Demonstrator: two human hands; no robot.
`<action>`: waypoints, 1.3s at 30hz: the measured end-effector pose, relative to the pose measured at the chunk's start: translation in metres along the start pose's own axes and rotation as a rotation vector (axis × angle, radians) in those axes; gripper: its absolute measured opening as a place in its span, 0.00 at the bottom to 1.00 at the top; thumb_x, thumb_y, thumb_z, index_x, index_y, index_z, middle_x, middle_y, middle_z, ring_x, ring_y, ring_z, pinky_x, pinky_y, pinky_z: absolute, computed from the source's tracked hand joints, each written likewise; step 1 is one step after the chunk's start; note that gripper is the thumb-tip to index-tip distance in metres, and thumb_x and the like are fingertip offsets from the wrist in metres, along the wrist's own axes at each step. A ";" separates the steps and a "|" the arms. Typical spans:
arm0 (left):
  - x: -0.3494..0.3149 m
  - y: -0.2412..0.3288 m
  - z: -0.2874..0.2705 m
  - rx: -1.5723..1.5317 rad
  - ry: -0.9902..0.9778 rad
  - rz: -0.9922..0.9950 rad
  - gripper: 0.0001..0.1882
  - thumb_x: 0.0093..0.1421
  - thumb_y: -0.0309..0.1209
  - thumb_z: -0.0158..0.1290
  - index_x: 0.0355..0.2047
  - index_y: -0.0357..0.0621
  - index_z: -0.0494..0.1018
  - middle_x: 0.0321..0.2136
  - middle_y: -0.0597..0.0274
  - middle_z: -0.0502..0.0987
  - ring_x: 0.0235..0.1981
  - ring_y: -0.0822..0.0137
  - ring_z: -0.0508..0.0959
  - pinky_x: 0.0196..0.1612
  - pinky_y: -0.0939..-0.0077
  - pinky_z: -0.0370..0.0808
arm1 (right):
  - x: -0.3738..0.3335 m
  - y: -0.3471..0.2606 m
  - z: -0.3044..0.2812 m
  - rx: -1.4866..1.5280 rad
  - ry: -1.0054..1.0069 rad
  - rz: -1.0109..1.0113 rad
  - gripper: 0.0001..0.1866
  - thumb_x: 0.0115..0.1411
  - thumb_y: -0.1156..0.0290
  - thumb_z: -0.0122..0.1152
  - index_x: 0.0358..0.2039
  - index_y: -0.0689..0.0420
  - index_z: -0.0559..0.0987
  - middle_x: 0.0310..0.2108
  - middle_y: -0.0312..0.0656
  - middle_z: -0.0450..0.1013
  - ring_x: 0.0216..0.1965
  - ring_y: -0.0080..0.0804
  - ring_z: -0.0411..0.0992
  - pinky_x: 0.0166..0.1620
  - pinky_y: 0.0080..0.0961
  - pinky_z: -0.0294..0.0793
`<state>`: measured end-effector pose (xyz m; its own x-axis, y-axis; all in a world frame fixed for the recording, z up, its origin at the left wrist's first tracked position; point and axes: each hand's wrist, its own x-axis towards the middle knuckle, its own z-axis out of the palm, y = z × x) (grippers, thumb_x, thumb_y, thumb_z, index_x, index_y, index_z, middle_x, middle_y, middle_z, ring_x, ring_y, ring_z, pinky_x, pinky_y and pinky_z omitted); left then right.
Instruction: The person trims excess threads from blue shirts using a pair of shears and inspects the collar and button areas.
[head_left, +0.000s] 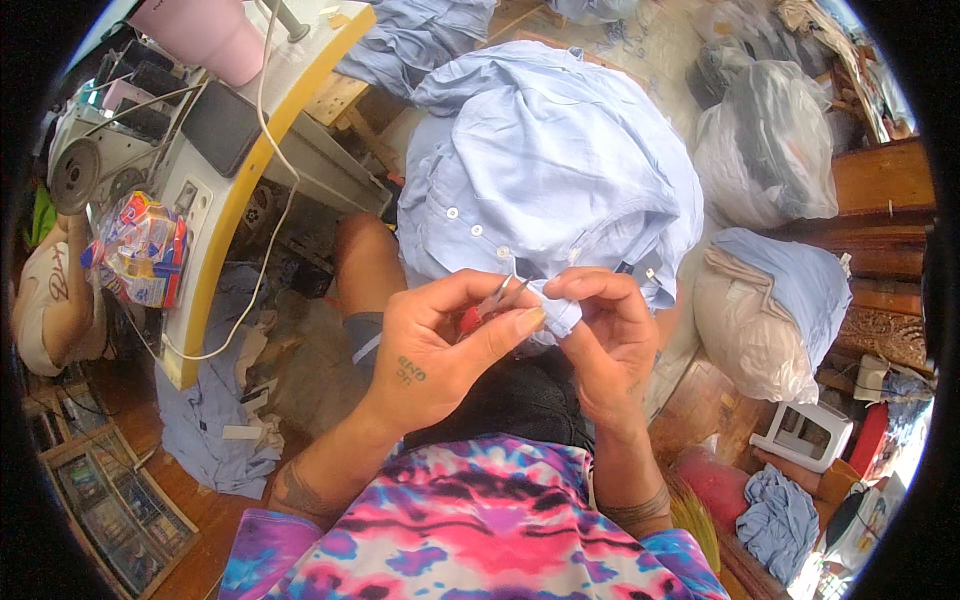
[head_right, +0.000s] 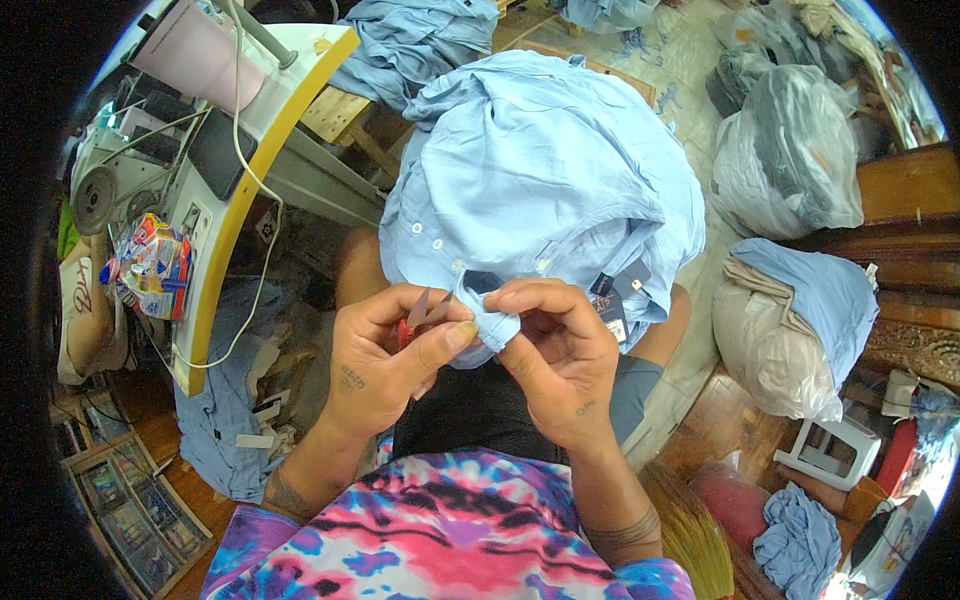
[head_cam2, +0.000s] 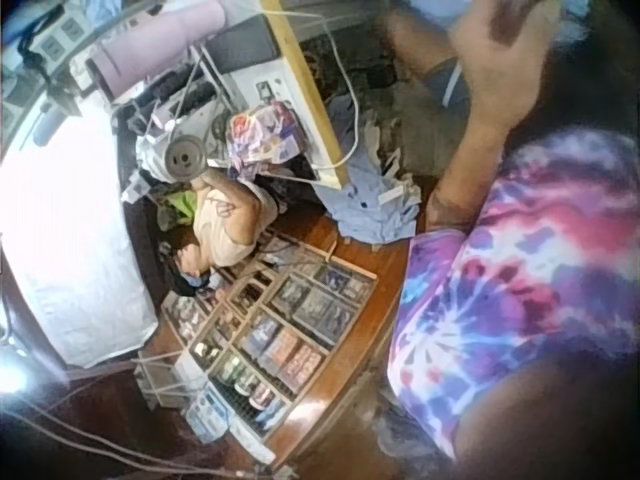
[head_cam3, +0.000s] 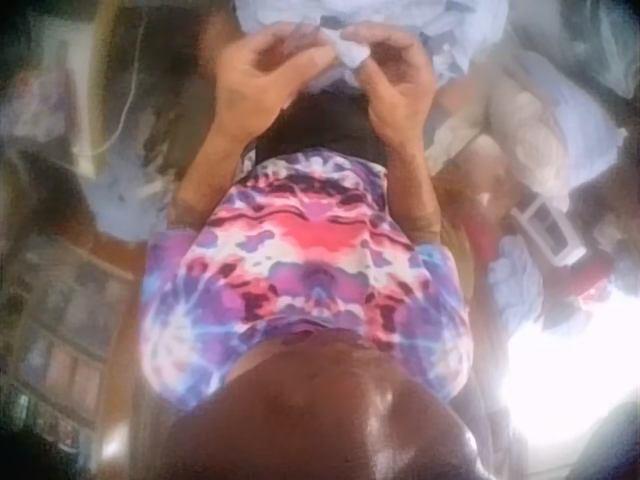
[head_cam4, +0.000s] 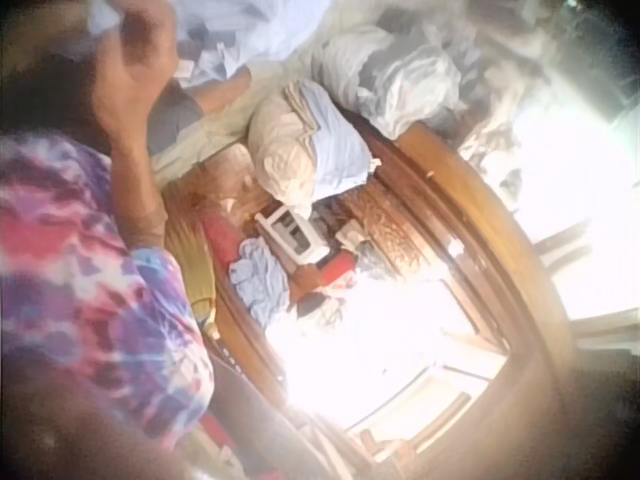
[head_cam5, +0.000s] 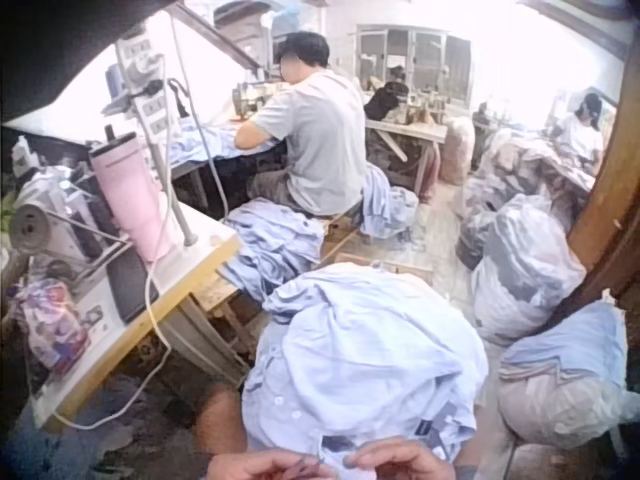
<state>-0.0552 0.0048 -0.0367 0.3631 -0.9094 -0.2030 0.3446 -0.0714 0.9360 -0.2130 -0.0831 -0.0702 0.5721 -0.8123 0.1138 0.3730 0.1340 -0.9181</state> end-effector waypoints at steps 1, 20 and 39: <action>-0.001 0.000 -0.002 0.024 -0.006 0.017 0.09 0.65 0.21 0.62 0.45 0.32 0.80 0.35 0.64 0.82 0.31 0.81 0.76 0.34 0.86 0.72 | 0.001 -0.001 0.000 0.018 -0.012 -0.011 0.15 0.63 0.88 0.60 0.50 0.65 0.77 0.52 0.46 0.74 0.52 0.29 0.74 0.55 0.24 0.73; -0.006 0.002 -0.023 0.149 -0.032 0.234 0.11 0.64 0.16 0.60 0.47 0.31 0.81 0.42 0.62 0.83 0.37 0.80 0.79 0.39 0.88 0.74 | -0.014 -0.015 0.034 0.102 0.118 0.330 0.18 0.63 0.87 0.65 0.54 0.69 0.78 0.47 0.42 0.75 0.47 0.25 0.75 0.52 0.21 0.77; -0.003 0.026 -0.033 0.695 -0.075 0.498 0.14 0.50 0.17 0.65 0.39 0.35 0.85 0.37 0.53 0.83 0.32 0.67 0.83 0.33 0.78 0.78 | -0.003 -0.011 0.038 -0.654 0.031 -0.225 0.11 0.55 0.86 0.69 0.38 0.62 0.80 0.40 0.47 0.82 0.36 0.29 0.81 0.40 0.21 0.79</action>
<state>-0.0185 0.0193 -0.0211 0.2643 -0.9245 0.2746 -0.4574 0.1305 0.8796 -0.1909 -0.0608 -0.0459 0.5073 -0.7975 0.3265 -0.0427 -0.4017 -0.9148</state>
